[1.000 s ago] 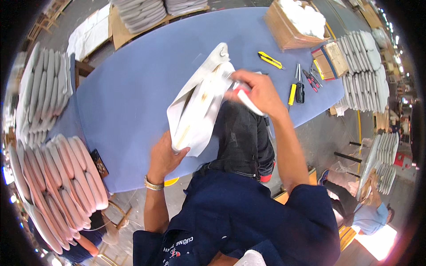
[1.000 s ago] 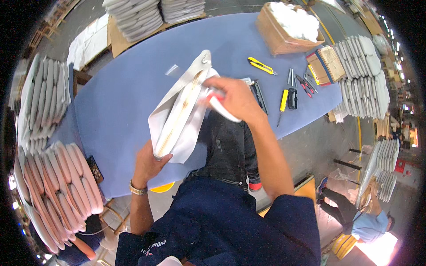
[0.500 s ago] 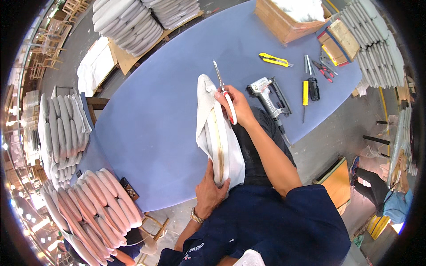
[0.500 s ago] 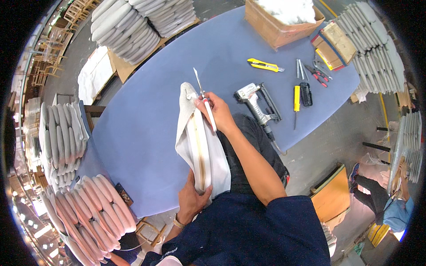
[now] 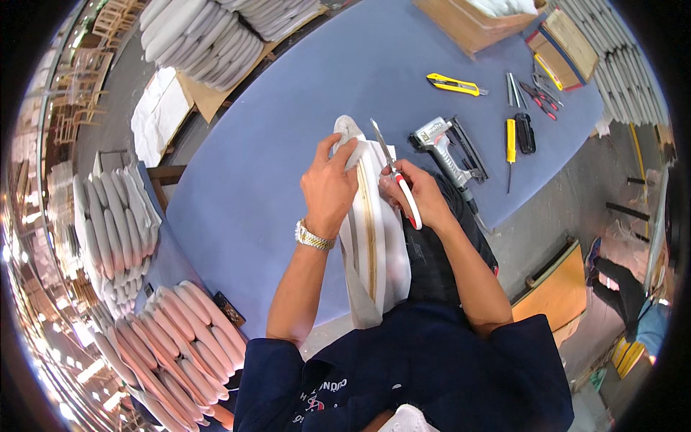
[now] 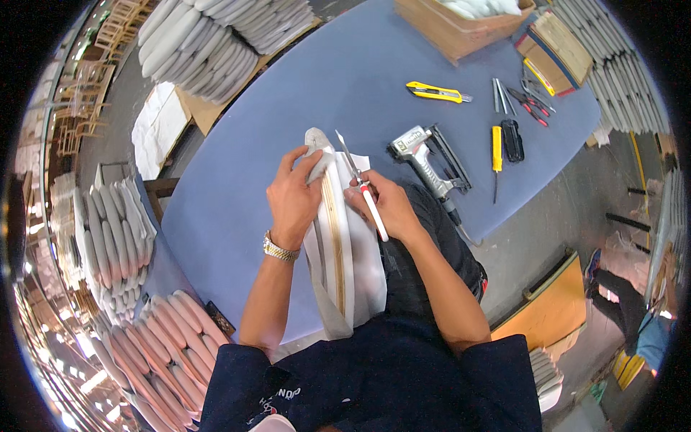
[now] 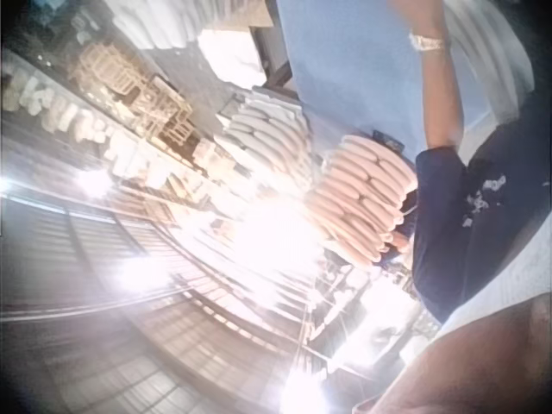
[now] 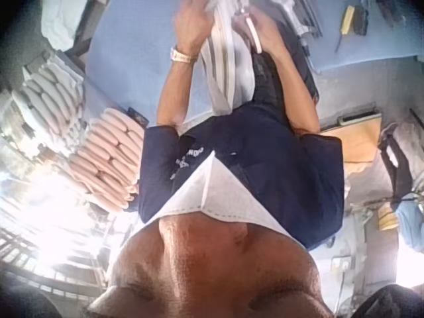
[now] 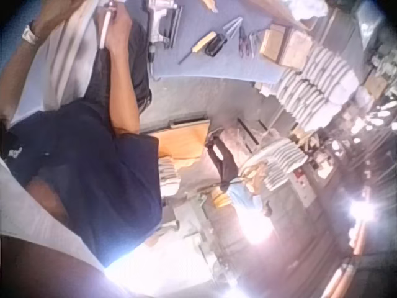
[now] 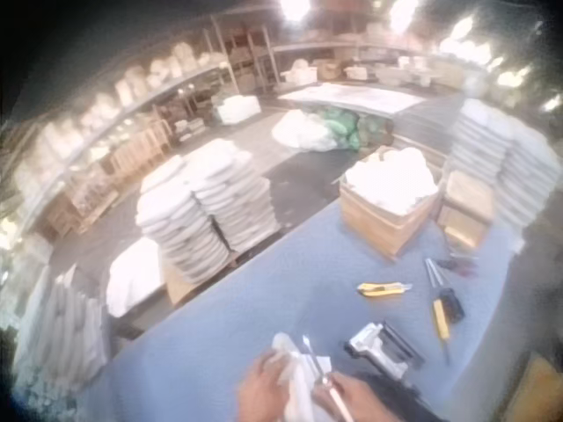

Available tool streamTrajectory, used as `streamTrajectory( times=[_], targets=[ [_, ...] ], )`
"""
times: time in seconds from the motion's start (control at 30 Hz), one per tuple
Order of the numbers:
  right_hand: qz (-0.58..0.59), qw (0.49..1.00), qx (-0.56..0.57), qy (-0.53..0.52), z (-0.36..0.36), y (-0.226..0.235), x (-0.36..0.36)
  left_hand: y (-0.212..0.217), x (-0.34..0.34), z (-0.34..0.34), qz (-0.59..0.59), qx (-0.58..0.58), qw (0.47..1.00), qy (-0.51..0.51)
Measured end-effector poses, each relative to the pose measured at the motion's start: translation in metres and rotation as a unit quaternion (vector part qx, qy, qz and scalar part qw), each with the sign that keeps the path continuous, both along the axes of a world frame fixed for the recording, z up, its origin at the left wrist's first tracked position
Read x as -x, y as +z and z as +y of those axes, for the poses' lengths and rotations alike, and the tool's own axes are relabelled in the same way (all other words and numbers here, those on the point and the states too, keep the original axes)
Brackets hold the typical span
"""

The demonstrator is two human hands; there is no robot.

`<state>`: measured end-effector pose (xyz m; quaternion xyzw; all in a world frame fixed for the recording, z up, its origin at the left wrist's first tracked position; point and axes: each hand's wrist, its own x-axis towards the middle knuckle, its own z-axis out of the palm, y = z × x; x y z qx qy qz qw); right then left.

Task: The person assembles a cushion by inserting a foam insert into a fabric cover, folding and tucking the edges, and securing the cover with a staple gun. They trim excess fabric with scissors and continue stapling to finish the cushion.

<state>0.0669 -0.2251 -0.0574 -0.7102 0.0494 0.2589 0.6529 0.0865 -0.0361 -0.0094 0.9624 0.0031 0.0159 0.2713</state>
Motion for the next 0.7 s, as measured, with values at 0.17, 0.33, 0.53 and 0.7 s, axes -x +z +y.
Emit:
streamTrajectory(
  times=[0.17,0.33,0.53,0.7],
  targets=[
    [0.073,0.987,-0.139,-0.014,-0.014,0.024,0.012,-0.026,-0.006,0.004,-0.079,0.103,0.986,0.103],
    [0.059,0.978,-0.195,0.045,-0.017,0.045,0.016,-0.033,-0.006,0.006,-0.115,0.102,0.984,0.093],
    [0.117,0.967,-0.21,0.081,-0.01,0.037,0.021,-0.003,-0.018,0.006,-0.13,0.01,0.989,-0.066],
    [0.111,0.963,-0.238,0.067,-0.006,0.03,0.029,-0.006,-0.026,0.01,-0.108,0.034,0.988,-0.102]
  ],
)
